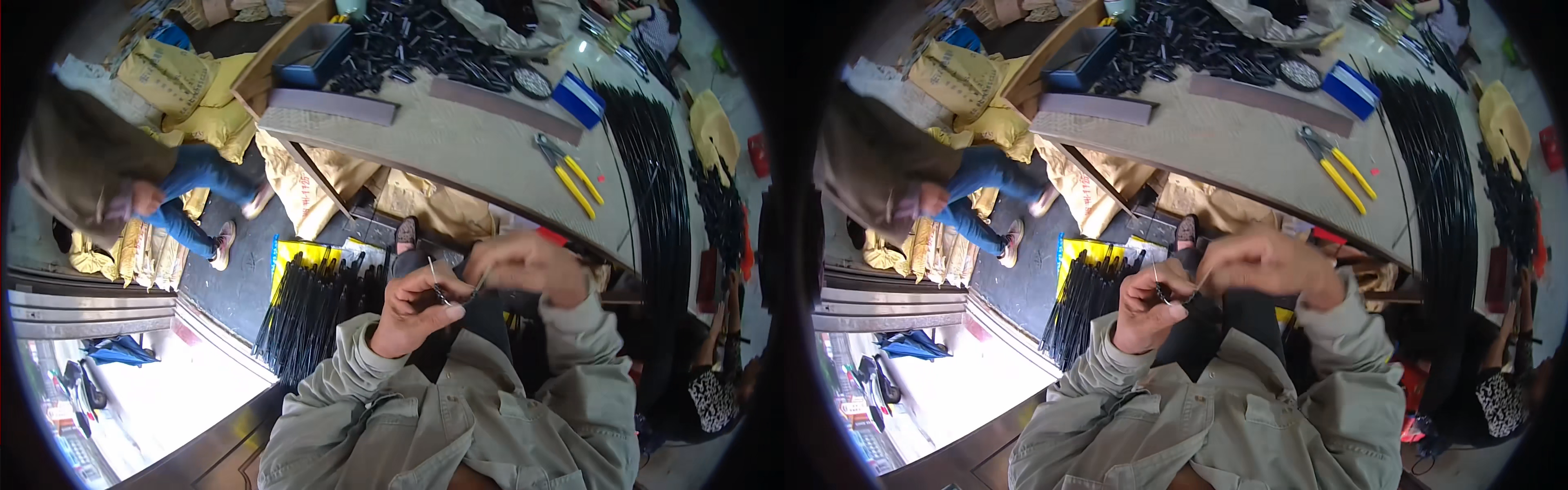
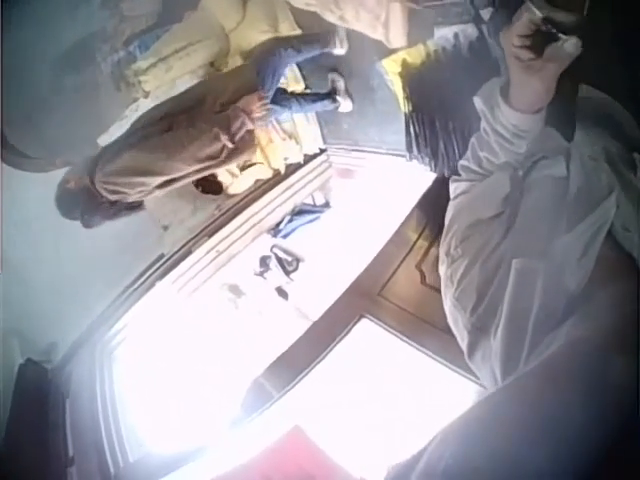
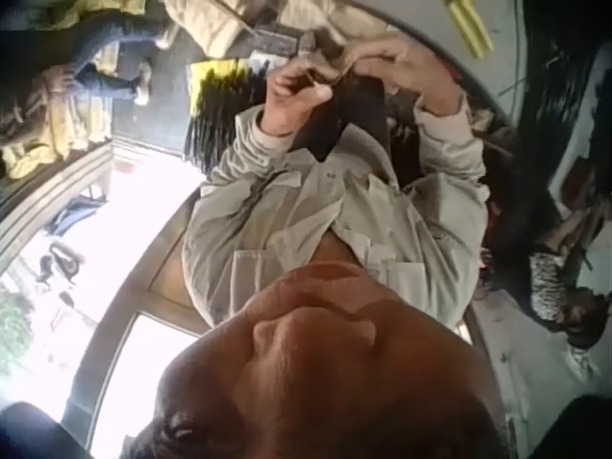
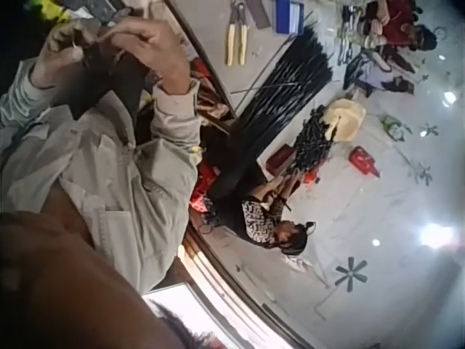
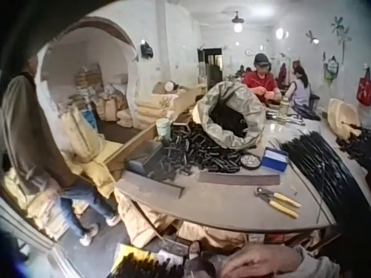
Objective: Assembling black rods into a circular base and securing them with pliers.
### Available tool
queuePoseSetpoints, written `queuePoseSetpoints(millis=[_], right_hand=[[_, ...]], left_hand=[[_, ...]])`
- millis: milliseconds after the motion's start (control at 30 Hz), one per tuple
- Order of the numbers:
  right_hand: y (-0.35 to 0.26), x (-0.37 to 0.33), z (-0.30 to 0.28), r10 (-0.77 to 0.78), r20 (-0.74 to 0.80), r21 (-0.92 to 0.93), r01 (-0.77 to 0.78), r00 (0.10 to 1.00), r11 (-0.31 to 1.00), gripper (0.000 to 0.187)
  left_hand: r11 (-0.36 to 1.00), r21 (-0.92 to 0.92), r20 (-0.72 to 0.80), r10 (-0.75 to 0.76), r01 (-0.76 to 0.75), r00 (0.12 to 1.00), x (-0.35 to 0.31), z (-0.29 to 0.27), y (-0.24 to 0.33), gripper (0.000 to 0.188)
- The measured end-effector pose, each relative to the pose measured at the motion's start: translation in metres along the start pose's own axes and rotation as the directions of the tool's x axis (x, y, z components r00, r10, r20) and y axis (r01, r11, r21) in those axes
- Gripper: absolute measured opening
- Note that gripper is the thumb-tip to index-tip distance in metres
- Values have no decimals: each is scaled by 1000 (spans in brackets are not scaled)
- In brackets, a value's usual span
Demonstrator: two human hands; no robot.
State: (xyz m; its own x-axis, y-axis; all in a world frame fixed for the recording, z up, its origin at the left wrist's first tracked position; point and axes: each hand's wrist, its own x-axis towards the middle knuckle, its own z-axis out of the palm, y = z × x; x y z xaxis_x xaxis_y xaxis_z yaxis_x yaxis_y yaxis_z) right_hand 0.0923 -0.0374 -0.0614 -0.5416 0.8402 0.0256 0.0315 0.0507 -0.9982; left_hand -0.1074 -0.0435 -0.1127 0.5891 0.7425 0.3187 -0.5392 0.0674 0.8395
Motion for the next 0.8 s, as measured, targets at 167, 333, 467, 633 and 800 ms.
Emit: queuePoseSetpoints(millis=[167,333,467,633,800], right_hand=[[10,152,-74,-129,-192,-660,-31,973,750,17],[68,266,-132,-518,16,-960,158,855,230,24],[77,278,-142,-386,70,-992,104,920,69,26],[71,252,-159,-311,107,-989,132,944,61,20],[63,272,-171,-356,15,-923,150,935,353,16]], left_hand=[[993,-119,-181,-27,6,983,4,-21,-2,17],[989,-108,-205,-121,101,971,17,-20,3,21],[978,-183,-180,-130,97,975,16,-38,4,20],[981,-176,-98,-101,83,990,26,-51,-2,19],[967,-229,-30,-118,108,993,33,-59,-4,19]])
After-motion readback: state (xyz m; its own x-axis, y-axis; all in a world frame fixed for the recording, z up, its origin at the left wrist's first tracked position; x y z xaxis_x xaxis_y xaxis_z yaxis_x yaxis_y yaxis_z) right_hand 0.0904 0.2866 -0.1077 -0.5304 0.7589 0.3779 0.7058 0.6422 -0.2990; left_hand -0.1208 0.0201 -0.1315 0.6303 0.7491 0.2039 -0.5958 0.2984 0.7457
